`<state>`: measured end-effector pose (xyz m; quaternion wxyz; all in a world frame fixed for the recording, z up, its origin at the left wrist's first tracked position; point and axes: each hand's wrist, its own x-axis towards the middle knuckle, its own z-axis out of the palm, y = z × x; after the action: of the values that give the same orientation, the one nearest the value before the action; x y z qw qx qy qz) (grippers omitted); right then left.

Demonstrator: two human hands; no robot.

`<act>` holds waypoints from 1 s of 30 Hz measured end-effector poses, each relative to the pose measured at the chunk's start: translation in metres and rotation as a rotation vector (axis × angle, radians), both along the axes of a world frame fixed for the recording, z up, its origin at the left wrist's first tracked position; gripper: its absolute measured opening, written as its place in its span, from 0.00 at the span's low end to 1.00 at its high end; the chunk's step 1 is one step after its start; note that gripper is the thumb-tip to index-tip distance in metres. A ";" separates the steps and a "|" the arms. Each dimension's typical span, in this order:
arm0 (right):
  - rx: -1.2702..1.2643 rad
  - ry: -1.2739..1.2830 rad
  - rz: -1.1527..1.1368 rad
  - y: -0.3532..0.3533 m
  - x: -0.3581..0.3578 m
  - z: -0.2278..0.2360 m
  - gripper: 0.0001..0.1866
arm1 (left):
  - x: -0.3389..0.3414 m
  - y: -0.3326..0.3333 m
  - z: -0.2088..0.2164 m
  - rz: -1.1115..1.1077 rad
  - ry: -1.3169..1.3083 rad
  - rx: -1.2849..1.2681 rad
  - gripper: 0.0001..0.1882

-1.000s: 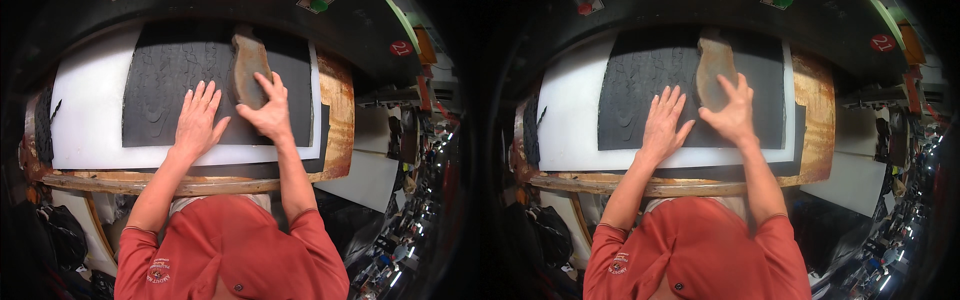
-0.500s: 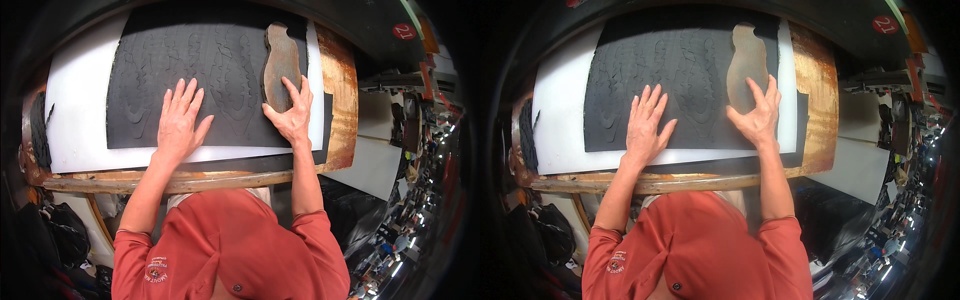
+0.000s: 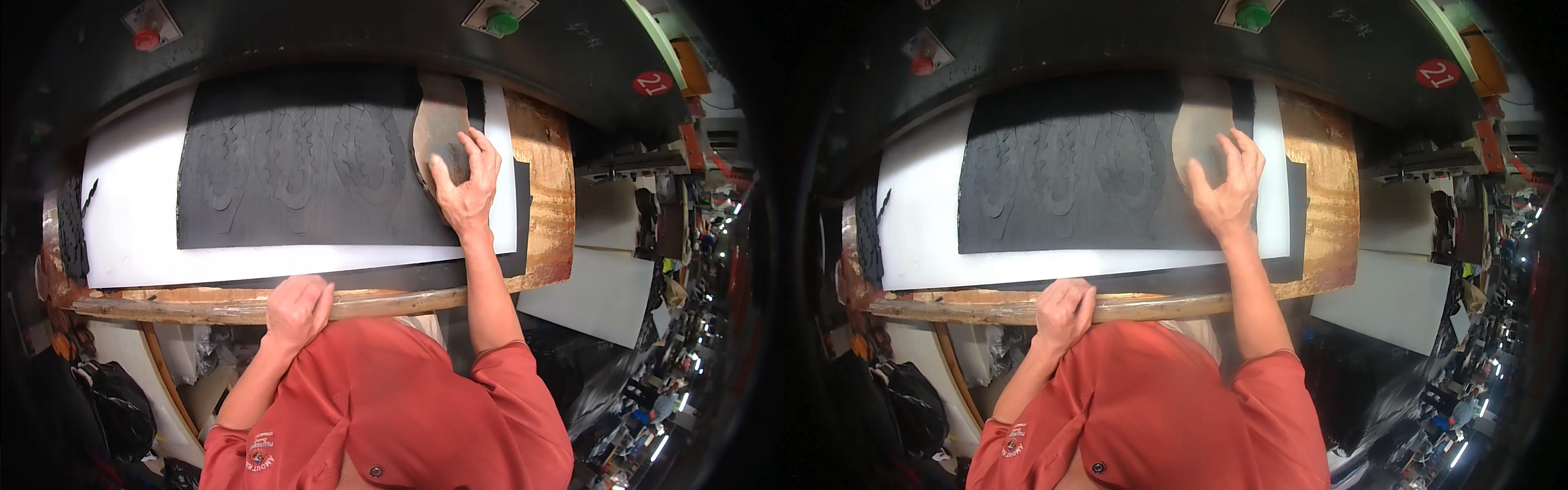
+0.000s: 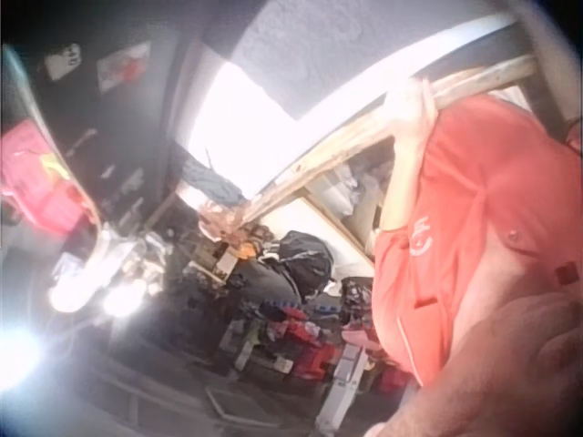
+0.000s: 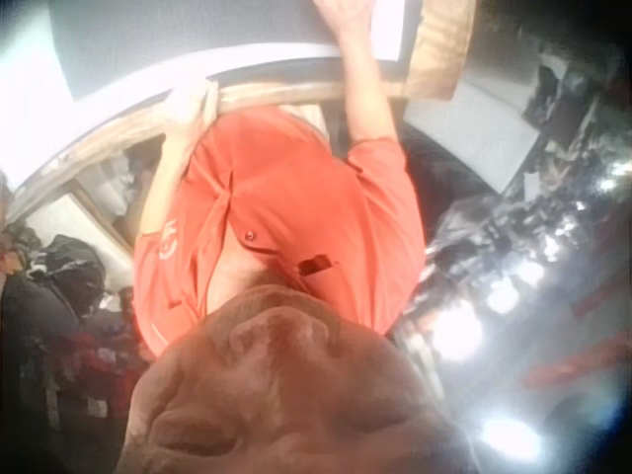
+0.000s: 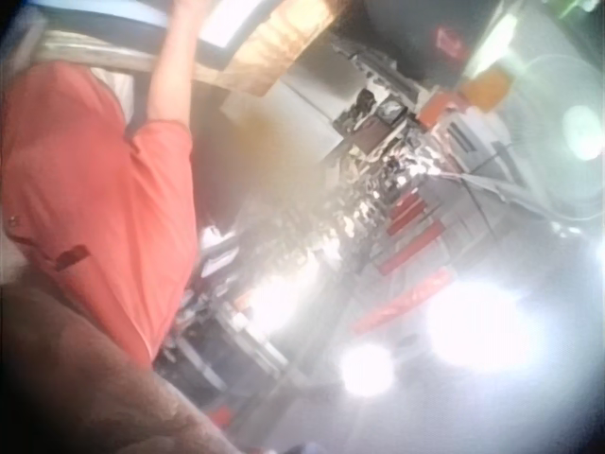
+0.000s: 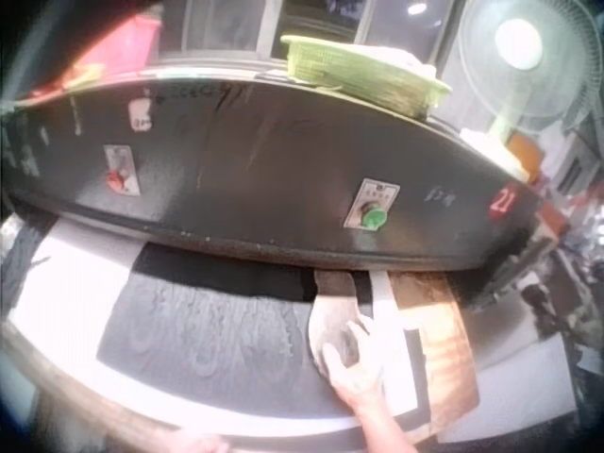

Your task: The person repeatedly peels thin black rubber strips from a larger black sheet on a workbench, then feeds the sheet through a roller machine and continues peeling. The person handles the sheet and strips by hand throughout.

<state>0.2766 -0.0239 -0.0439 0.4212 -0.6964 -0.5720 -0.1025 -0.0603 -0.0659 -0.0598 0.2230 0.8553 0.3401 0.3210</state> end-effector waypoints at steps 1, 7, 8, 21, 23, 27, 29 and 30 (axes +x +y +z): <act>0.026 0.017 -0.004 0.002 -0.002 0.004 0.25 | -0.002 -0.001 -0.006 0.022 -0.025 0.054 0.08; 0.423 0.045 0.176 0.010 -0.014 0.070 0.07 | -0.006 0.002 -0.017 0.106 -0.050 0.130 0.10; 0.422 -0.019 0.173 0.009 -0.017 0.084 0.06 | -0.006 0.002 -0.016 0.138 -0.053 0.144 0.10; -0.023 -0.035 0.047 -0.121 -0.041 -0.038 0.12 | 0.003 0.000 -0.031 0.341 -0.046 0.380 0.13; -0.089 0.068 0.003 -0.121 -0.040 -0.044 0.13 | 0.008 0.001 -0.029 0.367 -0.001 0.340 0.13; -0.098 0.078 0.012 -0.115 -0.039 -0.036 0.14 | 0.014 0.001 -0.024 0.386 -0.016 0.352 0.12; -0.096 0.065 0.014 -0.115 -0.040 -0.033 0.14 | 0.014 0.001 -0.024 0.379 -0.019 0.314 0.12; -0.120 0.071 0.001 -0.116 -0.041 -0.033 0.13 | 0.013 0.001 -0.025 0.380 -0.005 0.325 0.12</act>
<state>0.2351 -0.1401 -0.0768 0.3988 -0.7232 -0.5622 -0.0429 -0.0474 -0.0648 -0.0847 0.0191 0.7998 0.4382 0.4098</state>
